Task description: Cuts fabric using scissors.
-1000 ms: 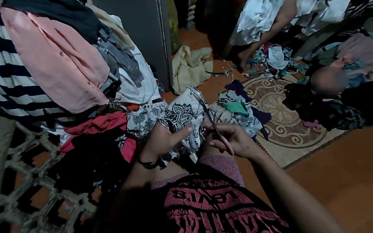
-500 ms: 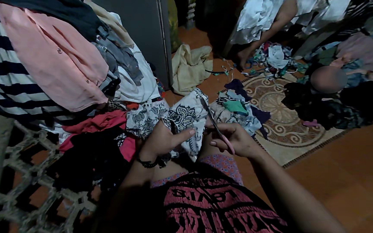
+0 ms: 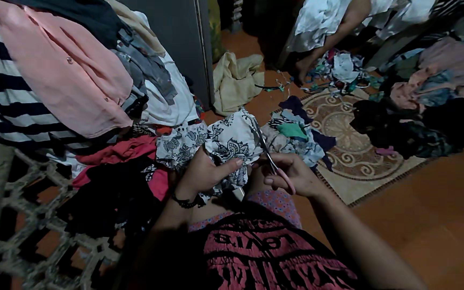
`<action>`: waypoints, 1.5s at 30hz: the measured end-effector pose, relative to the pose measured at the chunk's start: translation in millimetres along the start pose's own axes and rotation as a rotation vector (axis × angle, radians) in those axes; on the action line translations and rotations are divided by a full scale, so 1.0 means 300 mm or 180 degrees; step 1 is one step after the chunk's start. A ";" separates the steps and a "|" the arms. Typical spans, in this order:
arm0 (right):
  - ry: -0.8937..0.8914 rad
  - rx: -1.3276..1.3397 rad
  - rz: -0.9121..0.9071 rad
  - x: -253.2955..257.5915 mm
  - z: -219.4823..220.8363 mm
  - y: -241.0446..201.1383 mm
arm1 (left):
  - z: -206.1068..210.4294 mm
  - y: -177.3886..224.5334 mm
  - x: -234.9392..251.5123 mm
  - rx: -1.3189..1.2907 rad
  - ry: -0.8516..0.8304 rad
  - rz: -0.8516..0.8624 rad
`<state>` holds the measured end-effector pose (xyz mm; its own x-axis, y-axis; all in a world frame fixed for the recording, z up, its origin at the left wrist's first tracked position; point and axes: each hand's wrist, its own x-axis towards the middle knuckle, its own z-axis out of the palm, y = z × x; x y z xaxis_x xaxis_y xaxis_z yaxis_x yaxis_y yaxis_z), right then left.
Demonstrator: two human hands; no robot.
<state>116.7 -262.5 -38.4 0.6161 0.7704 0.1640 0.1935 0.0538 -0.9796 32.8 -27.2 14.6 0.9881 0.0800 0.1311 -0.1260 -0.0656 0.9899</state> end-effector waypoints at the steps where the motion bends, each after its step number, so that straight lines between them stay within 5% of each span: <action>1: 0.0005 -0.0006 0.0008 0.000 0.001 0.000 | 0.001 0.002 -0.001 -0.0025 -0.0001 -0.0017; 7: 0.0014 -0.0112 0.0071 -0.004 0.006 0.011 | -0.012 -0.027 0.012 -0.0347 0.0006 0.0359; 21: -0.0075 -0.0090 0.0013 -0.002 0.006 0.013 | -0.005 -0.014 0.007 -0.0294 -0.0161 0.0237; 29: -0.0141 -0.0298 -0.0083 -0.015 0.004 0.038 | -0.006 -0.010 0.041 -0.0504 0.0500 0.0081; 45: -0.0405 -0.0158 -0.0272 -0.015 -0.008 0.042 | -0.005 0.010 0.053 -0.0394 0.0490 0.0177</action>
<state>118.0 -266.8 -51.2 0.4946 0.8388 0.2275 0.2806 0.0937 -0.9553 47.8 -24.7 19.9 0.9555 0.2313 0.1832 -0.1993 0.0480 0.9788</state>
